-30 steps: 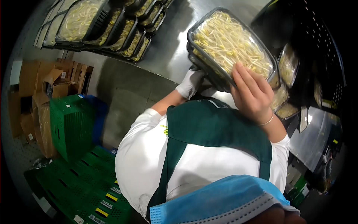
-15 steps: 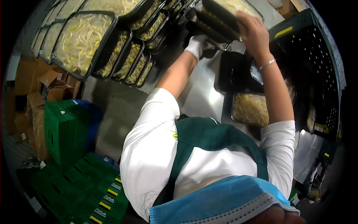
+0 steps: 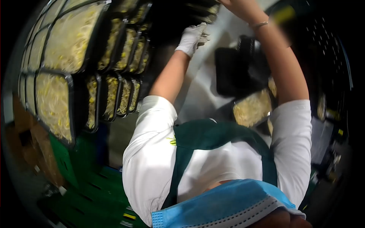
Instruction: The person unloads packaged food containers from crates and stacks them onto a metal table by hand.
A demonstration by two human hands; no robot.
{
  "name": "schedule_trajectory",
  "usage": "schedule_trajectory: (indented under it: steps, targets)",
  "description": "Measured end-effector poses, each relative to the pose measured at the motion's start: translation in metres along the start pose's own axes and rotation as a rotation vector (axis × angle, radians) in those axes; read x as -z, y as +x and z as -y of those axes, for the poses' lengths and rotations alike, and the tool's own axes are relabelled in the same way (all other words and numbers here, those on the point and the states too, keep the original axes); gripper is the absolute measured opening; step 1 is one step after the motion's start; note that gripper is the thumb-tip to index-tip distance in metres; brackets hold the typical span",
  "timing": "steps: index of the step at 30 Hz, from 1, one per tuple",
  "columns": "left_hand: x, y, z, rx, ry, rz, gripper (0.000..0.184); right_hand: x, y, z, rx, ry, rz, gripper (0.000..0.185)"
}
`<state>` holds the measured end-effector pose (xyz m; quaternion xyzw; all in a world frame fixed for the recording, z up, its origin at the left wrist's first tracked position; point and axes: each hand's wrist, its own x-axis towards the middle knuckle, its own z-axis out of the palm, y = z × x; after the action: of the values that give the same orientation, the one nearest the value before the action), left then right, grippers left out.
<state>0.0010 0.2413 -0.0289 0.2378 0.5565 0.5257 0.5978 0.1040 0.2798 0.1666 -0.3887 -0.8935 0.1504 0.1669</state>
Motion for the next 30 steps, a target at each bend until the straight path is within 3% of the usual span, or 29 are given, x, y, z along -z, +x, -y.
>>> schedule_trajectory:
  steps: [1,2,3,4,6,7,8,10,12,13,14,15,16,18,19,20,22,23,24,26,27,28,30]
  targets:
    - [-0.009,-0.015,0.006,-0.022,0.045,0.028,0.028,-0.004,-0.01,-0.019,0.384,-0.114,-0.379,0.054]
    - [-0.017,-0.028,0.013,-0.045,0.088,0.058,0.027,0.008,-0.034,-0.038,0.322,-0.103,-0.415,0.055]
    - [-0.019,-0.036,0.018,-0.104,0.153,0.077,0.025,0.019,-0.056,-0.054,0.14,-0.108,-0.313,0.05]
    - [-0.019,-0.029,0.033,-0.158,0.601,0.002,0.033,0.029,-0.08,-0.076,-0.041,-0.11,-0.21,0.046]
    - [-0.041,-0.053,0.055,-0.569,0.51,0.0,0.048,-0.006,-0.138,-0.116,-0.099,-0.287,-0.4,0.069]
    - [-0.05,-0.067,0.051,-0.593,0.771,-0.015,0.052,-0.024,-0.161,-0.105,-0.265,-0.168,-0.23,0.1]
    - [-0.063,-0.076,0.052,-0.625,0.885,0.105,0.05,-0.055,-0.178,-0.105,-0.298,-0.28,-0.206,0.102]
    - [-0.077,-0.066,0.093,-0.833,1.024,-0.173,0.045,-0.068,-0.186,-0.08,-0.522,-0.365,-0.069,0.099]
    - [-0.075,-0.075,0.087,-0.924,0.923,-0.214,0.035,-0.058,-0.187,-0.101,-0.556,-0.255,-0.146,0.093]
    - [-0.066,-0.084,0.085,-0.743,0.613,-0.15,0.031,-0.045,-0.192,-0.108,-0.353,-0.039,-0.337,0.089]
    - [-0.058,-0.095,0.084,-0.557,0.306,-0.084,0.027,-0.033,-0.209,-0.107,-0.549,0.702,-0.27,0.073]
    - [-0.057,-0.119,0.071,-0.461,0.018,0.025,0.025,-0.025,-0.224,-0.108,-0.532,1.2,-0.269,0.062]
    - [-0.055,-0.142,0.048,-0.36,0.186,0.198,0.028,-0.019,-0.235,-0.112,-0.49,1.698,-0.249,0.052]
    - [-0.066,-0.172,0.031,-0.072,0.009,0.51,0.026,-0.026,-0.243,-0.095,-0.228,2.103,-0.276,0.042]
    - [-0.072,-0.191,0.025,-0.139,-0.016,0.456,0.024,-0.053,-0.249,-0.118,-0.08,2.169,-0.307,0.044]
    - [-0.079,-0.208,0.023,-0.205,-0.04,0.401,0.022,-0.062,-0.253,-0.123,-0.078,2.271,-0.255,0.041]
    - [-0.092,-0.225,0.009,-0.259,-0.242,0.264,0.015,-0.059,-0.255,-0.111,-0.224,1.937,-0.365,0.039]
    - [-0.091,-0.23,-0.006,-0.235,-0.234,0.268,0.015,-0.057,-0.259,-0.104,-0.075,1.946,-0.279,0.038]
    - [-0.089,-0.232,-0.018,-0.212,-0.226,0.272,0.017,-0.052,-0.262,-0.095,-0.165,1.745,-0.31,0.042]
    - [-0.082,-0.204,-0.035,-0.486,-0.084,0.364,0.005,-0.048,-0.266,-0.097,-0.34,1.886,-0.393,0.043]
    - [-0.083,-0.177,-0.053,-0.975,0.403,0.106,0.01,-0.036,-0.27,-0.1,-0.375,1.709,-0.308,0.042]
    - [-0.085,-0.155,-0.076,-1.088,0.338,-0.016,0.017,-0.022,-0.273,-0.099,-0.404,1.529,-0.23,0.041]
    - [-0.094,-0.092,-0.132,-0.912,-0.297,-0.053,0.032,-0.007,-0.287,-0.088,-0.454,1.254,-0.291,0.037]
